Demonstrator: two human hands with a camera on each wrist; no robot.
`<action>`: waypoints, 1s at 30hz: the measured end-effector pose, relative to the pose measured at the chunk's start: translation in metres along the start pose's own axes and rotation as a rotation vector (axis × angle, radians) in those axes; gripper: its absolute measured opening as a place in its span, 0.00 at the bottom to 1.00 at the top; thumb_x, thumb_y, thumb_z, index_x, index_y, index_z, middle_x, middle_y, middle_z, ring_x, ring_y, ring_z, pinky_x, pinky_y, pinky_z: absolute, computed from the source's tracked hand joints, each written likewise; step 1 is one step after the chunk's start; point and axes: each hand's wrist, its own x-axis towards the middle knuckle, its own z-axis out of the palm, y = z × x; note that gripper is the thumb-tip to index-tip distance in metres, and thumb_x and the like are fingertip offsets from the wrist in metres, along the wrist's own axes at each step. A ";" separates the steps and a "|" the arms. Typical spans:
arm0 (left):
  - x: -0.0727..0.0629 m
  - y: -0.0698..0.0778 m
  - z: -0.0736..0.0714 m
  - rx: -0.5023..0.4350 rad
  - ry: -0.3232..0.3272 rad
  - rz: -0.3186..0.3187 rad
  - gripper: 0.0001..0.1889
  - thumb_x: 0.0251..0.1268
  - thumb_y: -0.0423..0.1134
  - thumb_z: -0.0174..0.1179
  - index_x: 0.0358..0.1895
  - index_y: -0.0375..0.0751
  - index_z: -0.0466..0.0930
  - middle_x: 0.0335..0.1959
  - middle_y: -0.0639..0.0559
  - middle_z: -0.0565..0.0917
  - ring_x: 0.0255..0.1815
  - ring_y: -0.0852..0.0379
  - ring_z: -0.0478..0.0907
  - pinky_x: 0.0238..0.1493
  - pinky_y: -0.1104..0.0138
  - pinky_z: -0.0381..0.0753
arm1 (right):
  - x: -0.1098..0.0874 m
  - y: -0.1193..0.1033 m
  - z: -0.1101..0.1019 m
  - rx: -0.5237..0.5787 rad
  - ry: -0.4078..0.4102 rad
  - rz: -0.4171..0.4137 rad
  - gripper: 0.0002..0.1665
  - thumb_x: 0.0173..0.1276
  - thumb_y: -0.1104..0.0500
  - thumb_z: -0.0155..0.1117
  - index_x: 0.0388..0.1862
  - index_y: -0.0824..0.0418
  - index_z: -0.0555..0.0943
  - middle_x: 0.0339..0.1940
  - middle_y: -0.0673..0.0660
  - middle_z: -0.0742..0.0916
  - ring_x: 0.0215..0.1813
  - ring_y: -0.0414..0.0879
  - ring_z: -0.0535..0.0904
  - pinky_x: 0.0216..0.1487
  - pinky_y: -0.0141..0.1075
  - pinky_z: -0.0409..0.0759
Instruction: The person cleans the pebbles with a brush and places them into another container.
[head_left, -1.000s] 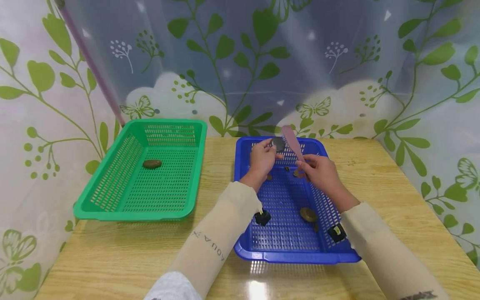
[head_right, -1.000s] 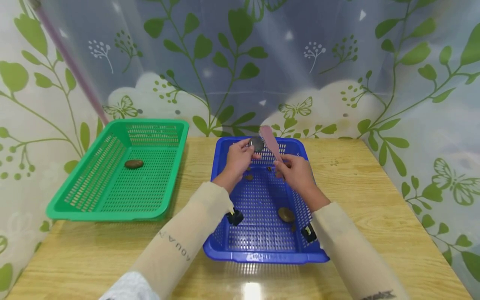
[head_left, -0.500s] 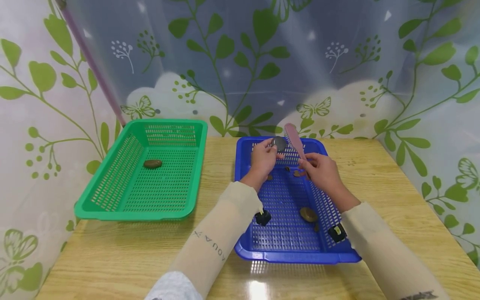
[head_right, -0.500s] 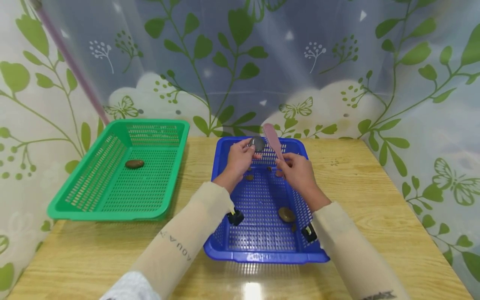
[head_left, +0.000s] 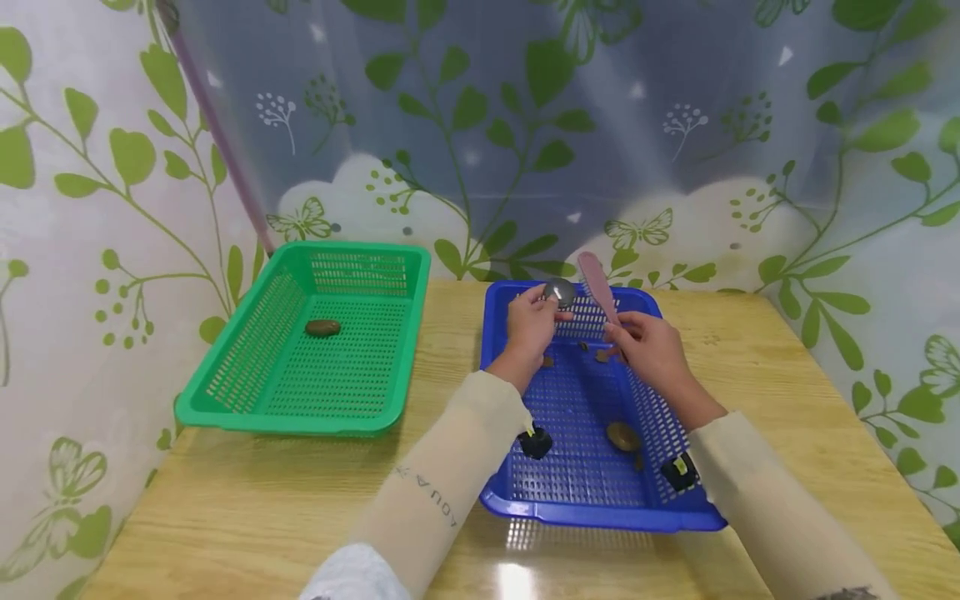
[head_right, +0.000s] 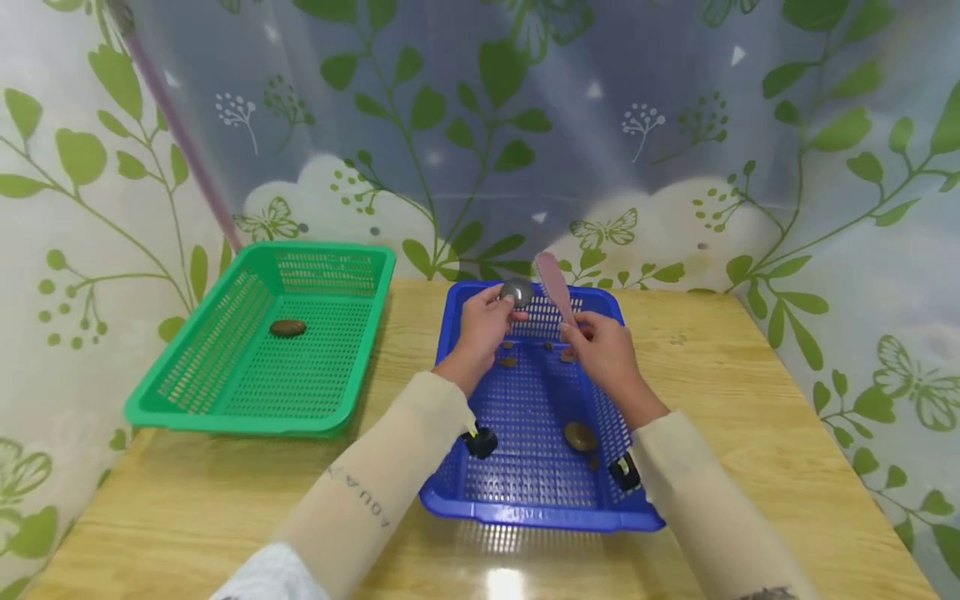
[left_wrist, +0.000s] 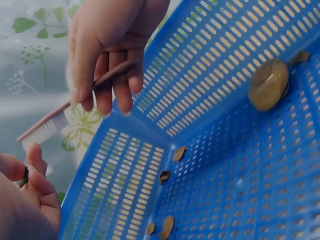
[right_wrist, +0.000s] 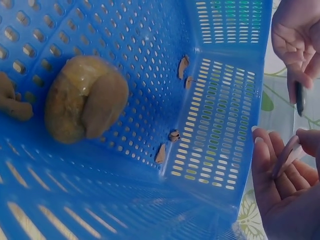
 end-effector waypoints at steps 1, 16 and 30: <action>0.001 0.001 -0.001 -0.012 0.008 0.008 0.19 0.74 0.32 0.51 0.64 0.31 0.72 0.43 0.39 0.86 0.24 0.63 0.80 0.20 0.75 0.64 | 0.000 0.000 -0.001 0.006 -0.001 -0.005 0.22 0.76 0.52 0.55 0.55 0.69 0.78 0.40 0.66 0.88 0.31 0.47 0.86 0.27 0.32 0.81; 0.033 0.033 -0.067 -0.158 0.169 -0.038 0.21 0.74 0.35 0.52 0.66 0.35 0.70 0.48 0.41 0.84 0.27 0.65 0.80 0.42 0.65 0.75 | -0.002 -0.005 -0.003 0.020 -0.011 -0.021 0.23 0.75 0.54 0.56 0.57 0.71 0.78 0.39 0.66 0.88 0.30 0.45 0.85 0.26 0.30 0.79; 0.049 0.056 -0.147 -0.281 0.327 -0.079 0.20 0.75 0.38 0.51 0.67 0.39 0.70 0.51 0.43 0.81 0.27 0.68 0.79 0.20 0.79 0.66 | -0.003 -0.005 0.000 0.055 -0.014 -0.032 0.25 0.75 0.53 0.56 0.58 0.71 0.77 0.41 0.68 0.87 0.32 0.49 0.87 0.30 0.32 0.83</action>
